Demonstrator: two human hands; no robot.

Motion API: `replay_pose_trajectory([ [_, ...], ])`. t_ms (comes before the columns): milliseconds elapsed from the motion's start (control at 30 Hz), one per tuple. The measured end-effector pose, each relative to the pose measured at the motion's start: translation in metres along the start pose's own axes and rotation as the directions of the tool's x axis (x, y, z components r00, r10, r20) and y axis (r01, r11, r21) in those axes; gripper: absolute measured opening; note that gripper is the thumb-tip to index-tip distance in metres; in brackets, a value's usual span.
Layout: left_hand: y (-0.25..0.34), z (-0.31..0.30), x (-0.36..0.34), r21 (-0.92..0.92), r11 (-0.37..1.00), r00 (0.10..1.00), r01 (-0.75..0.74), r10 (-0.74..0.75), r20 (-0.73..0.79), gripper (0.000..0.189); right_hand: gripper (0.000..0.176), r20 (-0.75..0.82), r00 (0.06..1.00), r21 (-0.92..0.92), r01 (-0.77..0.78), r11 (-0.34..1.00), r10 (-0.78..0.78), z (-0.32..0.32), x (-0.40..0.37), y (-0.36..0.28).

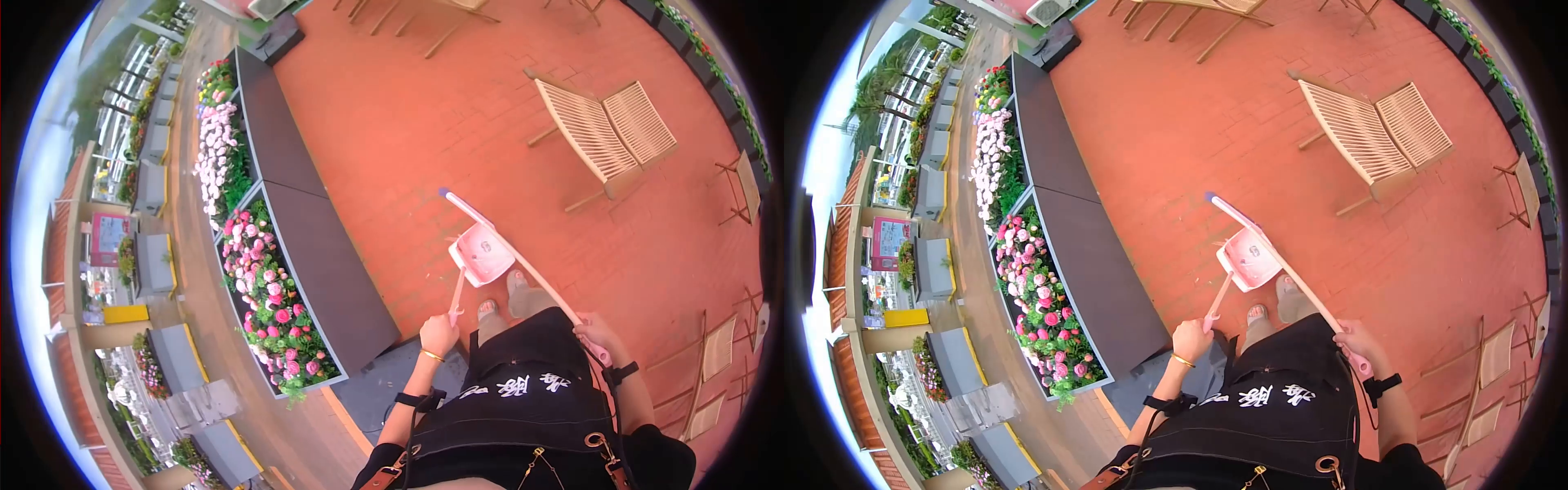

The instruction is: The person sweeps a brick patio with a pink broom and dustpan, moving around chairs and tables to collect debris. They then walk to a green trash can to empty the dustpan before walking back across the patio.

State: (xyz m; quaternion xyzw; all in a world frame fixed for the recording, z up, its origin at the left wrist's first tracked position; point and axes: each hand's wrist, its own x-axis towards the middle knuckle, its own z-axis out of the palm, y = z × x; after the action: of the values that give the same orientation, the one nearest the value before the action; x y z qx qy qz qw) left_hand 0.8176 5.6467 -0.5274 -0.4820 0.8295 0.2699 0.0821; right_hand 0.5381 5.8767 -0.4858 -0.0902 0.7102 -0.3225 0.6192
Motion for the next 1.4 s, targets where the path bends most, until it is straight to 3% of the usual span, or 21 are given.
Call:
replay_pose_trajectory([
  [100, 0.03, -0.016, 0.017, 0.04, 0.987, 0.988, -0.153, 0.153, 0.02, 0.023, 0.019, -0.106, 0.994, 0.126, 0.04, 0.991, -0.027, -0.008, -0.03, 0.044],
  [200, 0.08, -0.018, 0.03, 0.112, 0.938, 0.945, -0.327, 0.323, 0.053, 0.026, 0.009, -0.245, 0.968, 0.349, 0.033, 0.936, 0.057, -0.018, -0.075, 0.059],
  [300, 0.141, -0.012, 0.041, 0.164, 0.86, 0.875, -0.484, 0.469, 0.124, 0.032, 0.004, -0.35, 0.916, 0.618, 0.071, 0.783, 0.194, -0.045, -0.126, 0.076],
  [400, 0.198, 0.013, 0.059, 0.162, 0.791, 0.807, -0.59, 0.568, 0.163, 0.026, 0.007, -0.42, 0.875, 0.798, 0.23, 0.557, 0.241, -0.078, -0.164, 0.112],
  [533, 0.315, 0.047, 0.065, 0.164, 0.729, 0.746, -0.665, 0.636, 0.199, 0.03, 0.009, -0.437, 0.844, 0.883, 0.338, 0.326, 0.309, -0.154, -0.221, 0.142],
  [600, 0.365, 0.066, 0.065, 0.154, 0.795, 0.805, -0.587, 0.553, 0.215, 0.034, 0.009, -0.46, 0.808, 0.884, 0.458, 0.099, 0.368, -0.177, -0.245, 0.158],
  [633, 0.396, 0.077, 0.063, 0.159, 0.782, 0.792, -0.603, 0.562, 0.237, 0.034, 0.009, -0.455, 0.803, 0.883, 0.464, 0.077, 0.385, -0.195, -0.258, 0.167],
  [733, 0.492, 0.1, 0.057, 0.186, 0.759, 0.779, -0.624, 0.586, 0.223, 0.031, 0.008, -0.498, 0.743, 0.858, 0.496, 0.131, 0.447, -0.253, -0.284, 0.186],
  [800, 0.557, 0.107, 0.049, 0.164, 0.702, 0.718, -0.693, 0.655, 0.234, 0.032, 0.009, -0.558, 0.619, 0.83, 0.41, 0.378, 0.553, -0.295, -0.29, 0.192],
  [833, 0.574, 0.113, 0.053, 0.167, 0.7, 0.717, -0.694, 0.652, 0.246, 0.032, 0.009, -0.548, 0.619, 0.836, 0.404, 0.37, 0.562, -0.31, -0.289, 0.2],
  [900, 0.621, 0.13, 0.067, 0.174, 0.597, 0.621, -0.783, 0.733, 0.278, 0.025, 0.009, -0.633, 0.511, 0.774, 0.424, 0.47, 0.581, -0.353, -0.277, 0.226],
  [1033, 0.727, 0.141, 0.076, 0.16, 0.52, 0.543, -0.839, 0.788, 0.29, 0.02, 0.008, -0.657, 0.445, 0.753, 0.42, 0.506, 0.609, -0.448, -0.256, 0.263],
  [1133, 0.794, 0.161, 0.104, 0.02, 0.585, 0.565, -0.811, 0.773, 0.287, 0.02, 0.008, -0.636, 0.39, 0.769, 0.384, 0.51, 0.666, -0.535, -0.243, 0.283],
  [1200, 0.842, 0.177, 0.126, -0.029, 0.632, 0.598, -0.775, 0.747, 0.291, 0.02, 0.012, -0.661, 0.359, 0.749, 0.252, 0.613, 0.659, -0.597, -0.231, 0.294],
  [1233, 0.868, 0.184, 0.134, -0.045, 0.607, 0.573, -0.793, 0.77, 0.281, 0.022, 0.012, -0.644, 0.356, 0.763, 0.237, 0.602, 0.677, -0.623, -0.226, 0.297],
  [1300, 0.915, 0.197, 0.154, -0.063, 0.594, 0.552, -0.802, 0.777, 0.302, 0.023, 0.018, -0.692, 0.266, 0.693, -0.013, 0.721, 0.671, -0.684, -0.219, 0.3],
  [1333, 0.937, 0.2, 0.161, -0.072, 0.563, 0.521, -0.823, 0.8, 0.297, 0.025, 0.018, -0.682, 0.283, 0.698, -0.023, 0.716, 0.674, -0.713, -0.212, 0.302],
  [1400, 0.982, 0.201, 0.168, 0.041, 0.537, 0.516, -0.843, 0.784, 0.346, 0.029, 0.023, -0.678, 0.254, 0.66, -0.203, 0.723, 0.69, -0.758, -0.192, 0.31],
])
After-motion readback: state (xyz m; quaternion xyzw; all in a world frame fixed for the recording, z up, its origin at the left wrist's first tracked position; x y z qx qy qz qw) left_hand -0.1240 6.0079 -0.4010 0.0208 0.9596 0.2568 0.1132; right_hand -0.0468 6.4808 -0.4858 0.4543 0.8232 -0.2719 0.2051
